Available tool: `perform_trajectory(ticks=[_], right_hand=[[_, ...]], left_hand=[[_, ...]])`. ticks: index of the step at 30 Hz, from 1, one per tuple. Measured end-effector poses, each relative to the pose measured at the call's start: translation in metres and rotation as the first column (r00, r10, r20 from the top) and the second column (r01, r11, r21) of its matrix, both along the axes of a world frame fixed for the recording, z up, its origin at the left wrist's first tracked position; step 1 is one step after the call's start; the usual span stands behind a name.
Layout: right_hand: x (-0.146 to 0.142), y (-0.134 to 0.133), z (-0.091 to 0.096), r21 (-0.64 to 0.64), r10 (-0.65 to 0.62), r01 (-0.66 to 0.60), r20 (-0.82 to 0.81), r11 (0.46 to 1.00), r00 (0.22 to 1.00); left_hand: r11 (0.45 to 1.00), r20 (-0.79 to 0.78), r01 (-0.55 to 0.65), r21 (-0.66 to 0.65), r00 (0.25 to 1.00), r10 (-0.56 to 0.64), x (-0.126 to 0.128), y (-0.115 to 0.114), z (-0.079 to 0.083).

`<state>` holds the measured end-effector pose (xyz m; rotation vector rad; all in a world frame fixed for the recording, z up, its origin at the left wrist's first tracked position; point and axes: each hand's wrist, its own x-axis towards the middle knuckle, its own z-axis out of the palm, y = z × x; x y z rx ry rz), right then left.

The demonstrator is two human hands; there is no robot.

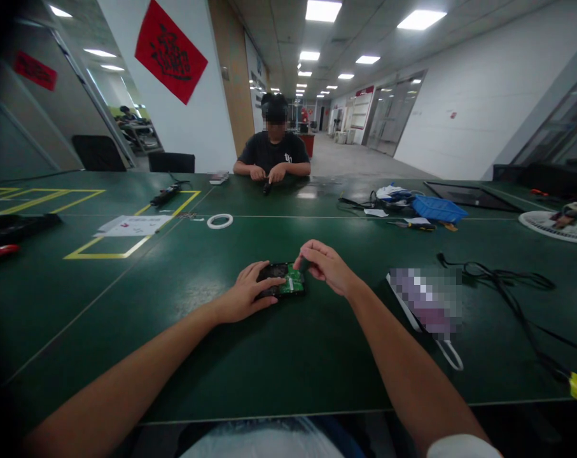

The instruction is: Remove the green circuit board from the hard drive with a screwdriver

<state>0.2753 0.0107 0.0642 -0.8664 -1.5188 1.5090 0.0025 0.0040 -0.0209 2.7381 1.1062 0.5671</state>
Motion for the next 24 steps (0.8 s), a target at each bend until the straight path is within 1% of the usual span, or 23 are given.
perform_trajectory(ticks=[4,7,12,15,19,24], right_hand=[[0.001,-0.004,0.003,-0.041,0.066,-0.064,0.031,0.997,0.997],[0.001,-0.006,0.004,-0.082,0.083,-0.08,0.035,0.993,0.996],[-0.002,-0.003,0.0,-0.147,0.042,-0.061,-0.128,0.987,0.991],[-0.006,-0.001,-0.004,-0.185,0.031,-0.062,-0.168,0.981,0.985],[-0.005,0.0,-0.004,-0.157,0.005,-0.024,-0.124,0.987,0.992],[0.004,0.005,-0.001,-0.064,-0.05,0.048,-0.026,0.997,0.998]], left_hand=[[1.0,-0.009,0.003,-0.003,1.0,-0.003,-0.001,0.0,-0.001],[1.0,-0.007,0.005,0.001,1.0,-0.005,-0.001,0.001,-0.002],[1.0,0.014,0.006,0.003,1.0,-0.006,0.0,0.001,-0.002],[1.0,0.025,0.004,0.002,1.0,-0.004,0.0,0.0,-0.002],[1.0,0.02,0.006,-0.003,1.0,-0.006,0.0,0.001,-0.002],[1.0,0.007,0.008,-0.005,1.0,-0.008,0.0,0.001,-0.002]])
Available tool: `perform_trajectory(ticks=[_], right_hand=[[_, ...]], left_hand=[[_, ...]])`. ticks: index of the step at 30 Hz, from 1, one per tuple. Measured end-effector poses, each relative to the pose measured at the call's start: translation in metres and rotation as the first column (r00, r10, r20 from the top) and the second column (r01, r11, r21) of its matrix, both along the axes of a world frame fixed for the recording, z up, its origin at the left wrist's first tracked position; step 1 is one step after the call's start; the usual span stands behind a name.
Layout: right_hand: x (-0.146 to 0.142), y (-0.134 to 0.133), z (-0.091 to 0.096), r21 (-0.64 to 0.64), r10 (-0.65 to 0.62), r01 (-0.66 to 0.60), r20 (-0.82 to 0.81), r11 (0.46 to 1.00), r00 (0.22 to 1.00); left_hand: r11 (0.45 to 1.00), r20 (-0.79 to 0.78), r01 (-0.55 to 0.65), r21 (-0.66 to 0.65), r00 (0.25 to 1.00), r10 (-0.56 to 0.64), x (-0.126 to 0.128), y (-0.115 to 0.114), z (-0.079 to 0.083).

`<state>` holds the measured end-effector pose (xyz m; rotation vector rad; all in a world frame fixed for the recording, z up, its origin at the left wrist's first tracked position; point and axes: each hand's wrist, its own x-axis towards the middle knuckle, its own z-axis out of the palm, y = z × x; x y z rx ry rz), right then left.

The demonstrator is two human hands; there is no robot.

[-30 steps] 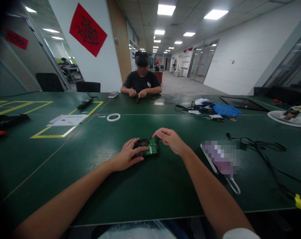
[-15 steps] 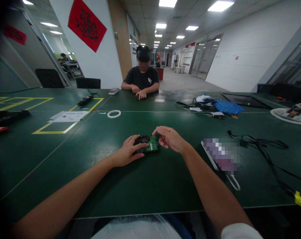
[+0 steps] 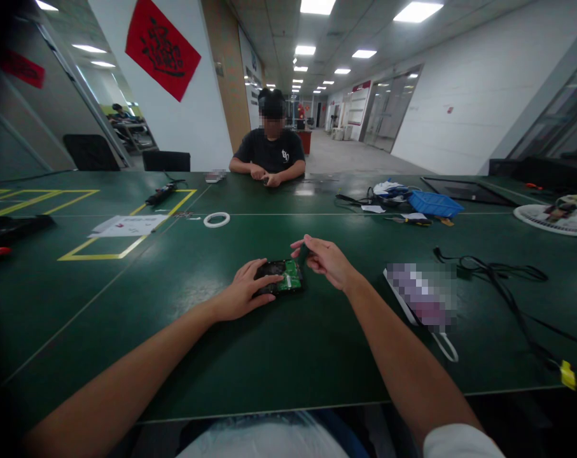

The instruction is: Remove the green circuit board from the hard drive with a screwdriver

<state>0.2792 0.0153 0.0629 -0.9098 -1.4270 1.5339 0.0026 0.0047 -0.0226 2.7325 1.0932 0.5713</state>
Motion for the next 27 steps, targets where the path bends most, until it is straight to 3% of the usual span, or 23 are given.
perform_trajectory(ticks=[15,22,27], right_hand=[[-0.0033,-0.0033,-0.0021,-0.023,-0.016,0.014,-0.084,1.0,0.996],[0.0005,0.0014,-0.0023,0.116,-0.107,0.109,-0.019,0.987,0.994],[0.0017,-0.001,-0.0018,0.011,-0.014,0.015,-0.047,1.0,0.999]], left_hand=[[1.0,-0.02,-0.002,-0.009,1.0,0.002,0.0001,0.0,0.0021],[1.0,-0.011,0.001,-0.005,1.0,-0.001,-0.0003,0.0004,0.0015],[1.0,-0.021,0.004,-0.003,1.0,-0.004,-0.0009,0.0001,0.0014]])
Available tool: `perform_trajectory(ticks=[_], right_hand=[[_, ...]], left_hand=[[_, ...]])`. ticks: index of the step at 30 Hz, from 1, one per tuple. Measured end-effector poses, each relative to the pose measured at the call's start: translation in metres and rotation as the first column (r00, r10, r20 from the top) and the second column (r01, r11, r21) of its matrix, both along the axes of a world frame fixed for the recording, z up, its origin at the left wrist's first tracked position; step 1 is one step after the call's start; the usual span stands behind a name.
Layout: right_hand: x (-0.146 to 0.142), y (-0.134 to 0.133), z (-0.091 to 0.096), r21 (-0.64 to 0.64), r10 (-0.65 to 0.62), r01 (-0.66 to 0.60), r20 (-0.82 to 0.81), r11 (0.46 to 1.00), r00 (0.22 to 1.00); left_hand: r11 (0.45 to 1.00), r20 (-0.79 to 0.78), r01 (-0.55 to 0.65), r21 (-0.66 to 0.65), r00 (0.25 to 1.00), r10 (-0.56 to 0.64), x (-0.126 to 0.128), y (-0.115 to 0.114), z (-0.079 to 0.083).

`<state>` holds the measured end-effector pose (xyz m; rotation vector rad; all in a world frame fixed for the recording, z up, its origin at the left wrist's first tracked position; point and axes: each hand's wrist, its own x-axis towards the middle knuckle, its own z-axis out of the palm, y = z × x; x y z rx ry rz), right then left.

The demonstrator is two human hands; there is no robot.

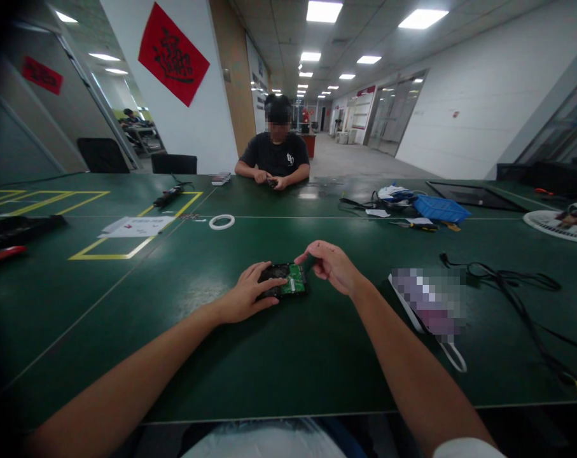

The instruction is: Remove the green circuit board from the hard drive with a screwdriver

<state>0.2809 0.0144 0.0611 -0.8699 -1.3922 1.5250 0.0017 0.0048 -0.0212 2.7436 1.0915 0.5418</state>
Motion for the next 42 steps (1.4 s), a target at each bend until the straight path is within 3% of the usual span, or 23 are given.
perform_trajectory(ticks=[7,14,17,23,35,42], right_hand=[[0.0003,-0.001,-0.0003,-0.075,0.052,-0.053,-0.026,0.996,0.998],[-0.0047,-0.0034,0.0015,-0.145,0.117,-0.139,-0.15,0.98,0.982],[-0.0052,-0.0035,0.0029,-0.093,0.092,-0.1,-0.082,0.991,0.992],[-0.0071,-0.001,0.0004,0.07,-0.081,0.08,0.001,0.994,0.997],[-0.0034,0.0013,-0.0027,-0.06,-0.073,0.071,-0.03,0.996,0.997],[-0.0043,-0.0007,-0.0015,-0.129,0.016,-0.031,-0.123,0.991,0.992]], left_hand=[[1.0,0.004,-0.003,0.011,1.0,0.003,-0.0005,0.0001,-0.0007],[1.0,-0.004,-0.002,0.008,1.0,0.002,-0.0003,-0.0001,-0.0004],[1.0,-0.013,-0.004,0.001,1.0,0.004,-0.0004,-0.0003,0.0008],[1.0,-0.004,-0.001,-0.01,1.0,0.001,-0.0007,-0.0004,0.0016],[1.0,-0.004,-0.003,0.001,1.0,0.003,-0.001,-0.0007,0.0007],[1.0,-0.007,-0.005,0.0,1.0,0.005,-0.0013,-0.0011,0.0012]])
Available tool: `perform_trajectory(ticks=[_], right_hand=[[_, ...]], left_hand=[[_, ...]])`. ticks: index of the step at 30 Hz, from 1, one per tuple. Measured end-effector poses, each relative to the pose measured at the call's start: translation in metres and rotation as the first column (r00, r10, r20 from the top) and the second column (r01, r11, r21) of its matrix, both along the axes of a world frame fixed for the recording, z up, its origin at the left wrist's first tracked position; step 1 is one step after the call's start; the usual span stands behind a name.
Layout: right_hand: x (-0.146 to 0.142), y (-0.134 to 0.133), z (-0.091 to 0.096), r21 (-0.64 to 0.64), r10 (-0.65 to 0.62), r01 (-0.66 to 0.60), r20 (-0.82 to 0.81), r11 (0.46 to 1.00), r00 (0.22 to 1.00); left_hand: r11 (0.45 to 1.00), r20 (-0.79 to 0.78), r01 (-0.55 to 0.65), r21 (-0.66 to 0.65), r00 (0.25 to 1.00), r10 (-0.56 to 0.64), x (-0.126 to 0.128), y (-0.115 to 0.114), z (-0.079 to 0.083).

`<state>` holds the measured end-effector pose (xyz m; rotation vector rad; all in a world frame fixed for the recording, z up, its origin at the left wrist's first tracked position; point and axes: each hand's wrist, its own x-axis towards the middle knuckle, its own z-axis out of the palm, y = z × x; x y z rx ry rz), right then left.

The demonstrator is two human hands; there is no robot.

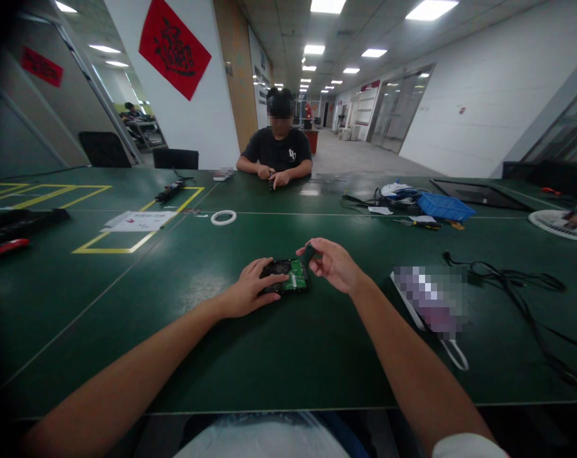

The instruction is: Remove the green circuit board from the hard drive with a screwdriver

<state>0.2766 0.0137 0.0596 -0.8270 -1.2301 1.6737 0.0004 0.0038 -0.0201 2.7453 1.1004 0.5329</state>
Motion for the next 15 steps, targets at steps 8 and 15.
perform_trajectory(ticks=[8,15], right_hand=[[-0.0001,0.0038,-0.0014,0.121,-0.137,0.13,0.055,0.984,0.989],[-0.0032,-0.0002,0.0012,0.109,-0.118,0.112,0.046,0.988,0.992]], left_hand=[[1.0,0.005,-0.003,-0.004,1.0,0.003,0.0,0.0004,-0.0002],[1.0,0.021,-0.002,-0.008,1.0,0.002,0.0002,0.0003,0.0004]])
